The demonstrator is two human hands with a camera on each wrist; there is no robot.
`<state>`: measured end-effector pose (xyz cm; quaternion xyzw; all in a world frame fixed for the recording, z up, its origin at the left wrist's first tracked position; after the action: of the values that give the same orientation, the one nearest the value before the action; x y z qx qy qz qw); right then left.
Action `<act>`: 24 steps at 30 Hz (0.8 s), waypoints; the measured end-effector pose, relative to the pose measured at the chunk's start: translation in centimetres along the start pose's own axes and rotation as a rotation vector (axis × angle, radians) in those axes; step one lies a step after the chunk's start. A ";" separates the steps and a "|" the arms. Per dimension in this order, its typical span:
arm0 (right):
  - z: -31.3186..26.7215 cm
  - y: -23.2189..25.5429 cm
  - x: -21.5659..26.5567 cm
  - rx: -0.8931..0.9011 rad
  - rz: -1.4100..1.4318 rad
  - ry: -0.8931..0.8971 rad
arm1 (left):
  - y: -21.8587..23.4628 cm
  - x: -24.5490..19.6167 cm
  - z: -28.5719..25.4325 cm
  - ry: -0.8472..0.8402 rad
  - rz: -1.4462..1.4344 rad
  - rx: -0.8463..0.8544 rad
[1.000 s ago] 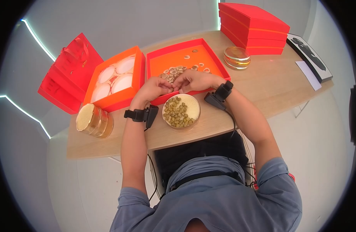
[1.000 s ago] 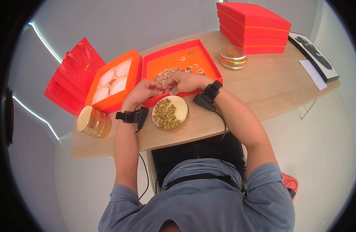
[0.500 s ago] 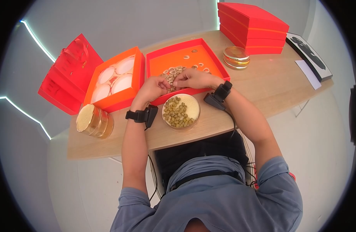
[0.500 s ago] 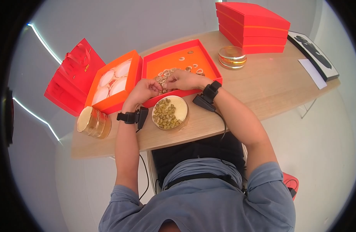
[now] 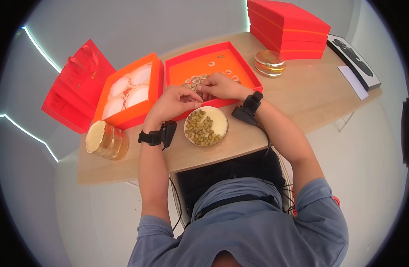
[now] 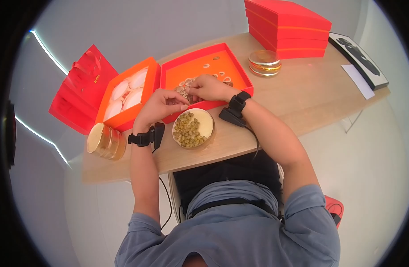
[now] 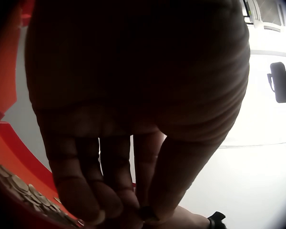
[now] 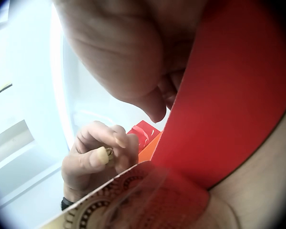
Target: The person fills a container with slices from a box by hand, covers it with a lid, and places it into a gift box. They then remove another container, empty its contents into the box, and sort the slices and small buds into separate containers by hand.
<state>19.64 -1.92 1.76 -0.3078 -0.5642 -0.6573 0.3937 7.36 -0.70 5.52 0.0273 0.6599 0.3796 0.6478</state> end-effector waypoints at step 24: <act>0.2 -0.3 -0.2 0.019 -0.206 0.048 | 1.8 2.5 0.7 0.115 0.639 -0.105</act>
<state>19.43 -1.68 1.45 -0.2286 -0.5892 -0.6962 0.3405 6.73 2.18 4.49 0.1780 0.6331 0.5981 0.4581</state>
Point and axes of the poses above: each hand's wrist, its own z-axis towards the middle knuckle, its own y-axis out of the back of the hand, x = y × z, the point moved 9 cm from there along z, towards the middle knuckle, and after that the axes turned 2 degrees about -x, right-handed, at the moved point
